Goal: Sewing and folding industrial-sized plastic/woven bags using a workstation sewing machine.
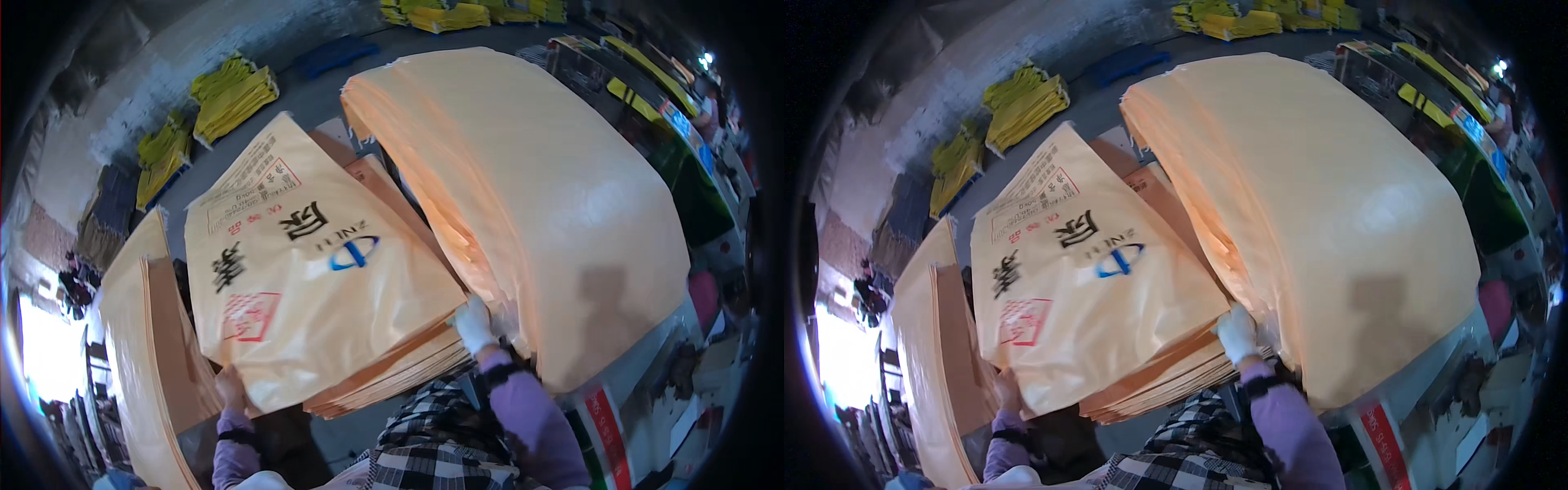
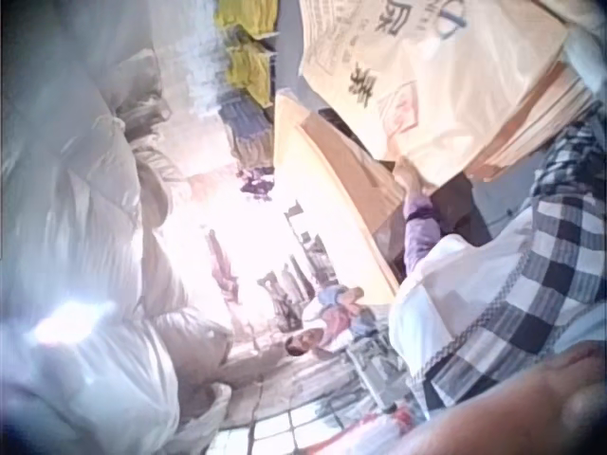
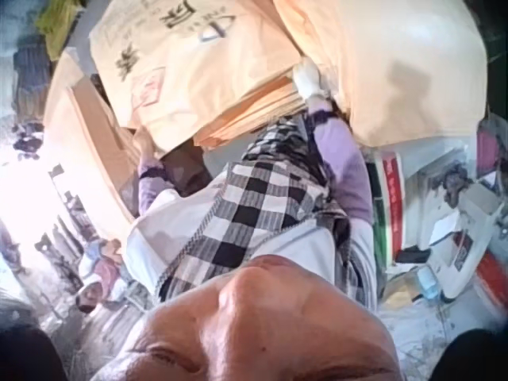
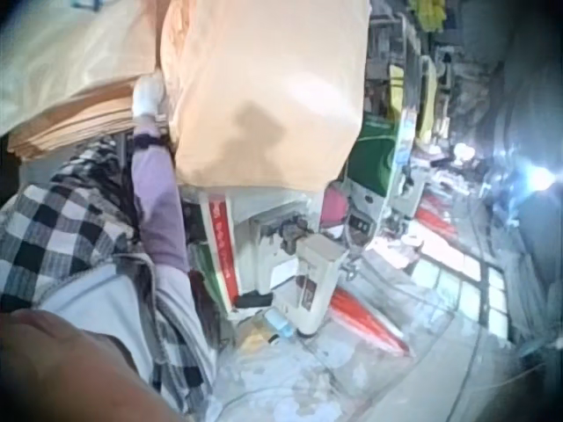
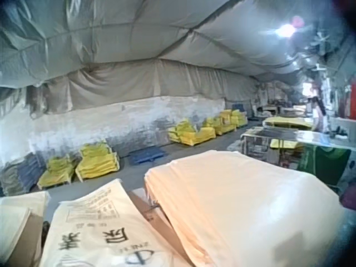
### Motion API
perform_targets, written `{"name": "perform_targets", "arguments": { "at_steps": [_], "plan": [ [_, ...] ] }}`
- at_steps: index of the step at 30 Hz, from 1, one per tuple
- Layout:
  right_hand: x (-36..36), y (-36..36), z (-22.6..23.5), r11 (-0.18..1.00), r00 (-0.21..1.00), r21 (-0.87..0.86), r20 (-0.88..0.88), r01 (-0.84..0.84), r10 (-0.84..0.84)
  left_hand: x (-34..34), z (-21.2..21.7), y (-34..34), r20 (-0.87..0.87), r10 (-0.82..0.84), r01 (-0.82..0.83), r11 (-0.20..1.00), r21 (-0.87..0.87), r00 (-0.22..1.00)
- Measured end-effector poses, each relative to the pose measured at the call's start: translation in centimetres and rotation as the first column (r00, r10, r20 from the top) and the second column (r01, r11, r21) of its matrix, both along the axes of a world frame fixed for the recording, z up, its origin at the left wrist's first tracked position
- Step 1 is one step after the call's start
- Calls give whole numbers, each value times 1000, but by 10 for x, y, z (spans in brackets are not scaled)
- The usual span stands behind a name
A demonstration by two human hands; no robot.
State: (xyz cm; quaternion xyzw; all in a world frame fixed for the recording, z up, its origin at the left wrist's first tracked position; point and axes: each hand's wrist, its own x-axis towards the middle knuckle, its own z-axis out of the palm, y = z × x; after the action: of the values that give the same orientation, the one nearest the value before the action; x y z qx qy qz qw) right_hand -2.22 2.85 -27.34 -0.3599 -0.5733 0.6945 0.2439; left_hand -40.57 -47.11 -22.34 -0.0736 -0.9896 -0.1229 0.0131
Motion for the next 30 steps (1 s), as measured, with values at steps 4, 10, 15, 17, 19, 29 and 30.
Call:
{"name": "perform_targets", "arguments": {
  "at_steps": [4,10,15,17,19,29,30],
  "plan": [
    [38,13,-163,838,779,528,581,-139,-237,13,-34,58,371,-49,-274,587,762,927],
    [62,16,-204,855,498,364,854,-369,-149,84,-63,9,885,-304,-757,463,461,353],
    [69,-9,-221,884,619,287,785,-369,4,95,-109,-55,616,110,-212,973,95,780],
    [105,2,-232,902,610,264,793,-340,-2,100,-104,15,535,28,-190,949,251,845],
    [118,-9,-228,910,665,237,745,-340,54,81,-62,44,522,-77,-30,980,194,849],
    [85,-2,-236,961,816,98,556,-257,162,107,-146,20,840,-101,-734,437,519,533],
    [73,-11,-233,960,840,82,508,-269,192,109,-140,5,749,-14,-676,420,605,662]
  ]
}}
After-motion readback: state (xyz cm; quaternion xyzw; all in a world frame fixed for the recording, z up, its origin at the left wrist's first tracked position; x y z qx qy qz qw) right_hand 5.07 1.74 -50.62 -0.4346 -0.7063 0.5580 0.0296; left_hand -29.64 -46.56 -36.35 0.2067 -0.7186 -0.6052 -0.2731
